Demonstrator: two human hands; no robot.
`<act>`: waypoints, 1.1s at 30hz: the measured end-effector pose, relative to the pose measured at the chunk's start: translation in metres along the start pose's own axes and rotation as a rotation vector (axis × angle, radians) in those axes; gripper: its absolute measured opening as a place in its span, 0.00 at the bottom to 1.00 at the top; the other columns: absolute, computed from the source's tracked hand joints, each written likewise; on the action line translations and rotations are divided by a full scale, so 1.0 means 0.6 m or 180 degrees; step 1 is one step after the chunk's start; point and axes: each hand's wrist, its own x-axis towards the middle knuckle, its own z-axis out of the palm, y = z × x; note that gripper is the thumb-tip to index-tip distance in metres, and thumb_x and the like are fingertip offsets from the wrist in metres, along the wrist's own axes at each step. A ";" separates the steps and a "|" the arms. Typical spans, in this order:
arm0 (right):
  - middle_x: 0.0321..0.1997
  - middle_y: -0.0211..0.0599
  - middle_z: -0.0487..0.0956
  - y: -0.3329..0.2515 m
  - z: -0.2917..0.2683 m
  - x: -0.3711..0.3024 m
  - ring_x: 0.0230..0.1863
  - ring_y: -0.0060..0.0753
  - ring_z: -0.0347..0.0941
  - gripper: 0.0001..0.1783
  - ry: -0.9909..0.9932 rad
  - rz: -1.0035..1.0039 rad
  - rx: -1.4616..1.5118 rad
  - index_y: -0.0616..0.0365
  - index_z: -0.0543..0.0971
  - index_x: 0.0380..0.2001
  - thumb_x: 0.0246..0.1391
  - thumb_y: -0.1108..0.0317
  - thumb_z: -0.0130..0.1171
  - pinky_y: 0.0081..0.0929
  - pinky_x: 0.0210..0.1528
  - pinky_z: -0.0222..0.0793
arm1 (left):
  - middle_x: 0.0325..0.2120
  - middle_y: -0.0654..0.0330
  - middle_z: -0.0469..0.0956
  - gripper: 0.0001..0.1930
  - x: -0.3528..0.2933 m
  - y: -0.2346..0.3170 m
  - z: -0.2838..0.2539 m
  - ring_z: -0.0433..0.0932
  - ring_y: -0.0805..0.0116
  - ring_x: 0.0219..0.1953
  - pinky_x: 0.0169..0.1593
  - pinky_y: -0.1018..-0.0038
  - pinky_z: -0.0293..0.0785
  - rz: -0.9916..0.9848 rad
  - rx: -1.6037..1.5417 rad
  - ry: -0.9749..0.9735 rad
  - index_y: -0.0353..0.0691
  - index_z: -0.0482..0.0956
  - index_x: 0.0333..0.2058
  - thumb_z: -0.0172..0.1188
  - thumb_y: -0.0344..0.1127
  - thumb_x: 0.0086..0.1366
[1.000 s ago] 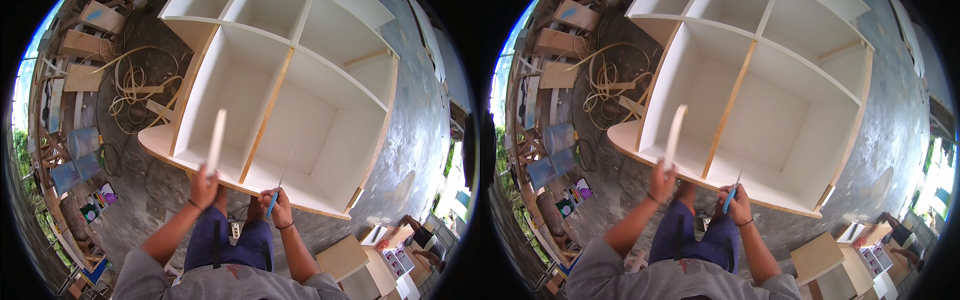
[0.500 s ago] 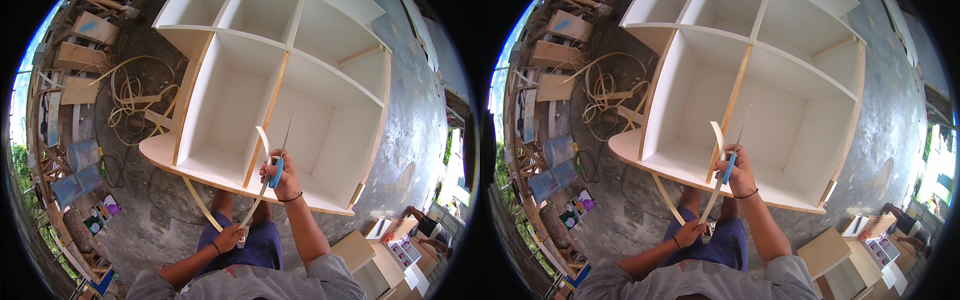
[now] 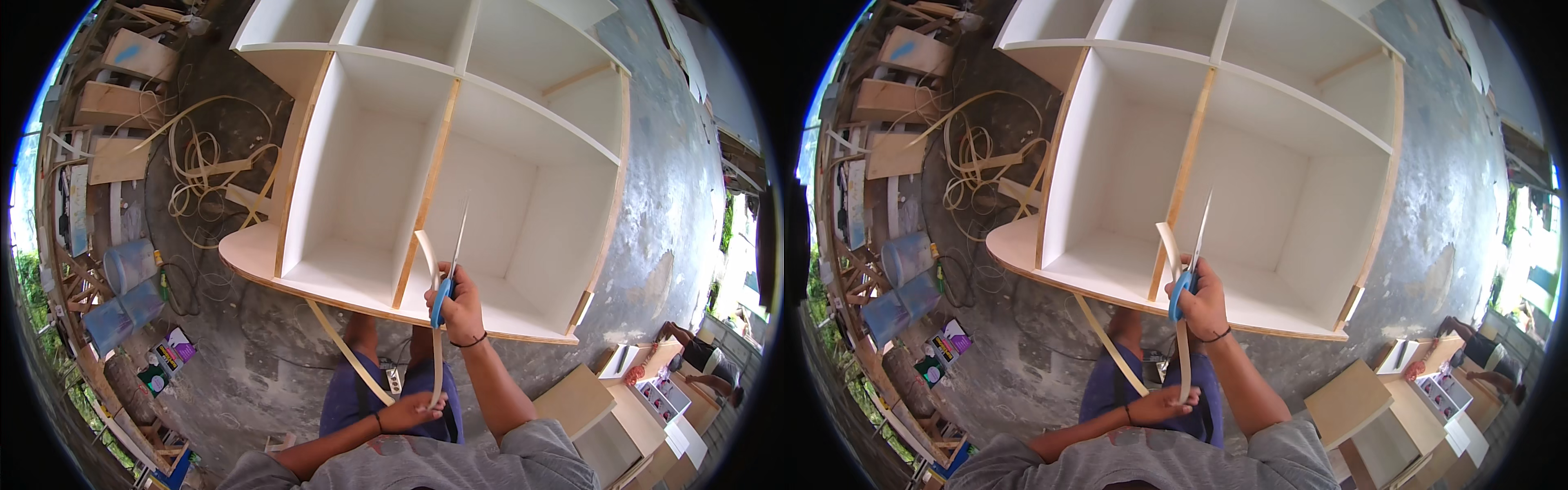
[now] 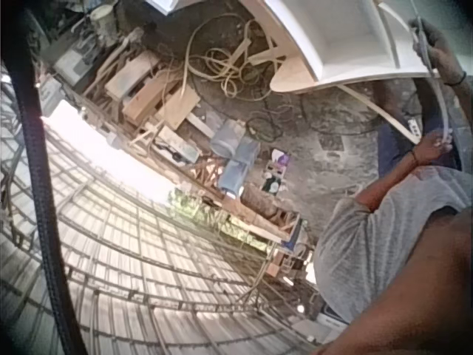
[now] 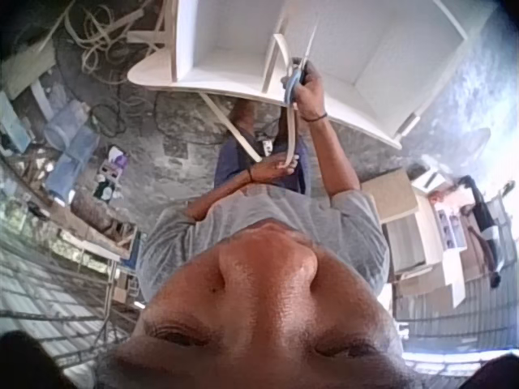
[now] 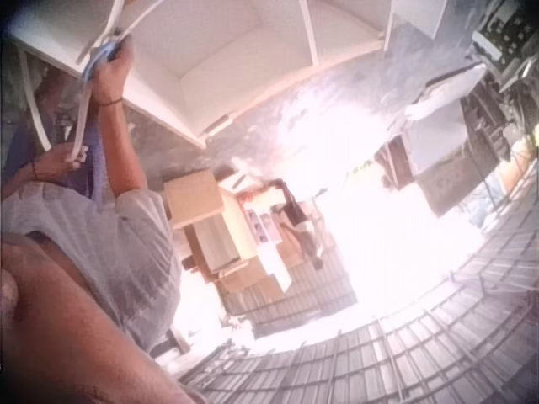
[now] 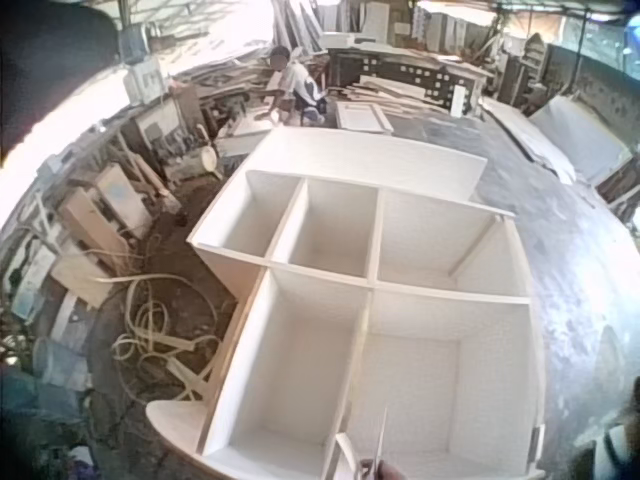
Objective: The person measures and cuts strips of edge banding with scissors, then applies them to the exposed edges of a white wooden cabinet. The person repeatedly measures, cuts, and adheres the banding to multiple edges of the cabinet structure.
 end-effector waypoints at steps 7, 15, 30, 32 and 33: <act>0.28 0.26 0.71 0.025 -0.014 -0.004 0.27 0.15 0.68 0.24 0.0360 -0.0626 -0.0721 0.61 0.70 0.46 0.44 0.73 0.66 0.17 0.28 0.66 | 0.53 0.58 0.71 0.27 0.045 0.144 -0.145 0.69 0.70 0.56 0.62 0.73 0.62 0.1799 0.0312 0.1157 0.32 0.60 0.62 0.54 0.38 0.70; 0.33 0.32 0.75 0.031 0.019 -0.033 0.33 0.16 0.68 0.23 0.0078 -0.1032 -0.1181 0.64 0.73 0.48 0.47 0.69 0.63 0.18 0.36 0.66 | 0.42 0.60 0.78 0.19 0.106 0.294 -0.142 0.75 0.74 0.46 0.52 0.78 0.70 0.1518 -0.0317 0.1630 0.32 0.68 0.54 0.47 0.40 0.74; 0.32 0.22 0.68 0.043 -0.118 -0.031 0.34 0.14 0.66 0.42 0.0195 -0.0762 -0.0051 0.66 0.63 0.62 0.51 0.56 0.69 0.12 0.38 0.64 | 0.19 0.74 0.65 0.10 0.172 0.412 -0.283 0.60 0.85 0.19 0.22 0.85 0.57 0.1779 -0.0613 0.3500 0.44 0.78 0.38 0.57 0.43 0.67; 0.32 0.23 0.70 0.042 -0.120 -0.028 0.34 0.15 0.68 0.41 0.0238 -0.0576 -0.0096 0.66 0.65 0.61 0.50 0.56 0.70 0.14 0.38 0.66 | 0.19 0.75 0.64 0.09 0.174 0.410 -0.318 0.59 0.86 0.18 0.21 0.85 0.55 0.1895 -0.0368 0.3803 0.45 0.78 0.38 0.58 0.43 0.66; 0.32 0.24 0.71 0.044 -0.121 -0.023 0.34 0.15 0.68 0.40 0.0202 -0.0552 -0.0134 0.66 0.65 0.61 0.50 0.57 0.70 0.14 0.38 0.66 | 0.19 0.75 0.63 0.09 0.173 0.416 -0.327 0.59 0.86 0.19 0.21 0.85 0.55 0.1930 -0.0364 0.3886 0.45 0.78 0.38 0.57 0.43 0.66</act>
